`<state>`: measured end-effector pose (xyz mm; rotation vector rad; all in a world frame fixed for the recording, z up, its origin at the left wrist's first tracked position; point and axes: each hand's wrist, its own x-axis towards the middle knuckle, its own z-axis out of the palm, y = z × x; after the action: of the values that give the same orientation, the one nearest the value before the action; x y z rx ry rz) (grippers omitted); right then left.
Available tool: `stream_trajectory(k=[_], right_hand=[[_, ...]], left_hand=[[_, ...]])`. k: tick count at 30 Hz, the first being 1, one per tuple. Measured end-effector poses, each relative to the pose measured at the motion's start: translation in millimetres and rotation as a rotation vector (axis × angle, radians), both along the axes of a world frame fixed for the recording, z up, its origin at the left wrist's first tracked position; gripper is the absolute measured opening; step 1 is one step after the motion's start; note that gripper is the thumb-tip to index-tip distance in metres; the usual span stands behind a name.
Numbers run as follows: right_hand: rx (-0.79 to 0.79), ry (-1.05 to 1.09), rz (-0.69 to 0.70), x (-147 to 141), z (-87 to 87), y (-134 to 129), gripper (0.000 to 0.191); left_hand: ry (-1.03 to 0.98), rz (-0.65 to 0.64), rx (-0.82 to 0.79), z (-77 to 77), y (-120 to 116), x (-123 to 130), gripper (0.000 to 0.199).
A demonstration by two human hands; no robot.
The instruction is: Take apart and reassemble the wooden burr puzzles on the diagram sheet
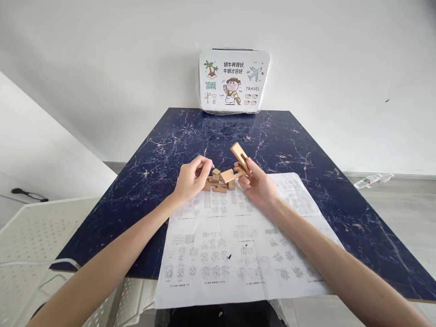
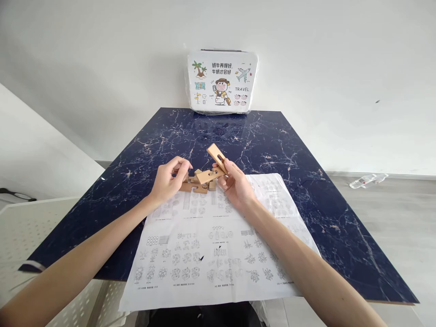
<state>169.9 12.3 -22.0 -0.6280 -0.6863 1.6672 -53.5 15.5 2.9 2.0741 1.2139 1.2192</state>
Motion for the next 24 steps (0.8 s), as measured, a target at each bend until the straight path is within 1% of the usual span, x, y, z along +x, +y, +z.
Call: stream_trajectory(k=[3,7,8,10,14,16,18,21,24], right_hand=[[-0.007,0.002,-0.034,3.6,-1.5,3.6,0.023],[-0.021,0.019,-0.133,12.2,-3.9,11.0,0.020],[-0.024,0.034,-0.146,14.2,-4.3,12.5,0.019],[-0.024,0.069,-0.151,17.2,-4.7,14.2,0.019],[-0.023,0.087,-0.125,18.7,-4.4,14.4,0.017],[-0.022,0.072,-0.117,18.4,-4.5,14.5,0.018],[-0.011,0.058,-0.111,18.3,-5.1,14.9,0.019],[0.022,0.023,-0.099,18.8,-5.9,15.5,0.020],[0.038,-0.013,-0.084,19.1,-5.9,15.0,0.020]], left_hand=[[0.006,0.053,0.030,-1.8,1.5,-0.1,0.037],[0.095,0.130,0.107,-4.4,10.1,-6.7,0.026],[0.126,0.126,0.124,-5.2,11.5,-7.9,0.023],[0.193,0.080,0.131,-7.4,12.9,-8.5,0.019],[0.326,-0.057,0.059,-14.8,12.8,-5.9,0.025],[0.344,-0.067,0.020,-18.5,13.6,-5.3,0.029],[0.342,-0.028,0.016,-20.6,14.7,-6.0,0.029],[0.365,0.051,0.130,-19.3,15.1,-7.6,0.024],[0.443,0.048,0.272,-14.4,13.4,-8.1,0.027]])
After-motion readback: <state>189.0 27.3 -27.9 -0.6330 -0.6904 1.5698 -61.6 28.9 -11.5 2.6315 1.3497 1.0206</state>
